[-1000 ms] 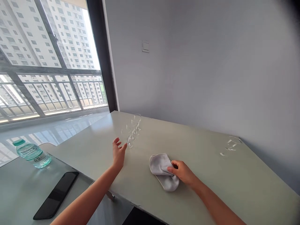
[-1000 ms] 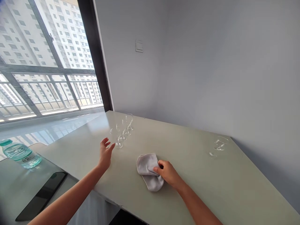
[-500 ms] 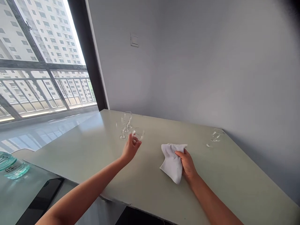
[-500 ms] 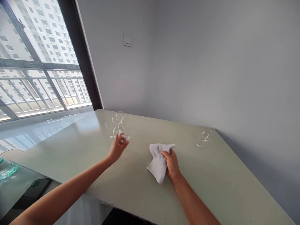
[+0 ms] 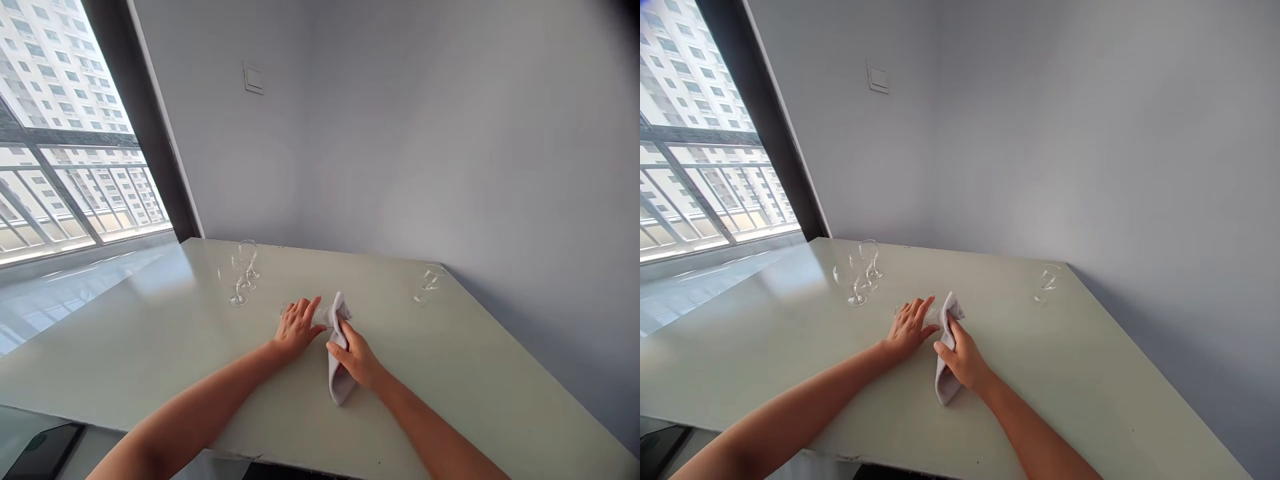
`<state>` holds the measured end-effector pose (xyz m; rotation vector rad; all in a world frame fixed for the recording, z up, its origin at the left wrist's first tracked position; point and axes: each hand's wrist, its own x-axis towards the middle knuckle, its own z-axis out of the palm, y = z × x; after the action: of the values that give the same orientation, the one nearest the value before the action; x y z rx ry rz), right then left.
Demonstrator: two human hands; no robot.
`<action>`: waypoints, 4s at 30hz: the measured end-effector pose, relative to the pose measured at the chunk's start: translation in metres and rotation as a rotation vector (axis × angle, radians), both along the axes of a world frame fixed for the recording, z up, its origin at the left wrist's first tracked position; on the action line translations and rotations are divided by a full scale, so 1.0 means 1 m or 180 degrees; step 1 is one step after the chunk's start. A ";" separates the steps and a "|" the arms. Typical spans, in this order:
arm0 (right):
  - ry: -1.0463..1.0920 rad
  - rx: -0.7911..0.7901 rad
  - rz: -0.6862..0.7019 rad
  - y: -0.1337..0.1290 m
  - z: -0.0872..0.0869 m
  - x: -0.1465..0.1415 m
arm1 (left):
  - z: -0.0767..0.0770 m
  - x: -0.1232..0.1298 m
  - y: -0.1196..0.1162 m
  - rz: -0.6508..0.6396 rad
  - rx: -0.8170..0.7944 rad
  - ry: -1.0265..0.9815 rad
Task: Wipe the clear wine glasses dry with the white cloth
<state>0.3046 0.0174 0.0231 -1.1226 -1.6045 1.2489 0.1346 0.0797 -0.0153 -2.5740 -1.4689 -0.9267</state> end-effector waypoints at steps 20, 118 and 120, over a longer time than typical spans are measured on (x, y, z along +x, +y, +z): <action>0.1186 -0.0936 0.0075 0.010 -0.003 0.011 | 0.037 -0.011 -0.010 -0.0815 -0.0424 0.0057; 0.2059 -0.0845 -0.0485 0.008 -0.031 -0.021 | 0.016 0.027 -0.046 -0.0291 -0.0591 -0.1270; 0.2183 -0.1013 -0.0429 0.010 -0.028 -0.015 | 0.021 0.021 -0.041 -0.0648 -0.1300 -0.1838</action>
<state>0.2899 0.0277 -0.0053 -0.8292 -0.8271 1.6082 0.1560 0.0391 0.0059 -2.9393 -1.6831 -1.6680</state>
